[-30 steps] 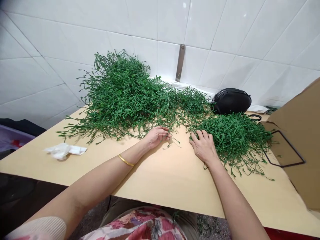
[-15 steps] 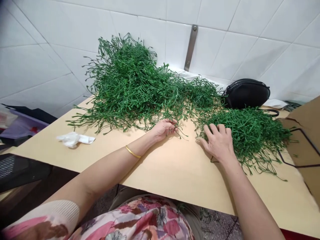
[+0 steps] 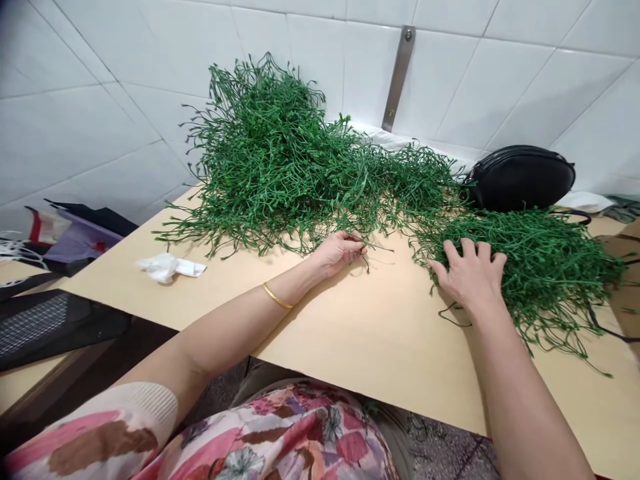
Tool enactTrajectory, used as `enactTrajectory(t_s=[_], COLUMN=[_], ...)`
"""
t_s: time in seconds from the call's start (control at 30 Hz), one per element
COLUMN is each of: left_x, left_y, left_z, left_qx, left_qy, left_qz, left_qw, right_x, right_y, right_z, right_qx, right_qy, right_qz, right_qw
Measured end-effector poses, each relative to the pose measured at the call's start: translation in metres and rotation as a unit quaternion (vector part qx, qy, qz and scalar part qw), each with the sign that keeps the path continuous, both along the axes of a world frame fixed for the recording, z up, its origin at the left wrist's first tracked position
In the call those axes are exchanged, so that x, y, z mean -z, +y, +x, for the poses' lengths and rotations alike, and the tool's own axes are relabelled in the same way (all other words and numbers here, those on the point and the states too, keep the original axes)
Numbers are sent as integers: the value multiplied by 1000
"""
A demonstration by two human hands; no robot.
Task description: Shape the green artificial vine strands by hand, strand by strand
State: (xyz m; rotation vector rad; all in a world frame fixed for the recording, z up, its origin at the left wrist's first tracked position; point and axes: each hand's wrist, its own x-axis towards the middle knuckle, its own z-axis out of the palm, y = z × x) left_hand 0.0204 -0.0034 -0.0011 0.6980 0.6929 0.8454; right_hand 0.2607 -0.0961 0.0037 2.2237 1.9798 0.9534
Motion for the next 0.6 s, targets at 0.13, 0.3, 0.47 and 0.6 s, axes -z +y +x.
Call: enactTrajectory(t_s=[0.13, 0.3, 0.47, 0.6], left_x=[1, 0, 0, -1], left_y=[-1, -1, 0, -1], left_z=[1, -1, -2, -2], left_qx=[-6, 14, 22, 21], left_qy=[6, 2, 4, -1], left_qz=[2, 13, 11, 1], left_qw=[1000, 1000, 1000, 1000], right_x=[-17, -41, -40, -22], right_y=[-6, -20, -18, -5], right_z=[-31, -41, -2, 9], right_qx=[3, 54, 179, 185], right_qy=[25, 100, 282, 323], right_qz=[-32, 114, 185, 130], right_qw=[999, 987, 924, 919])
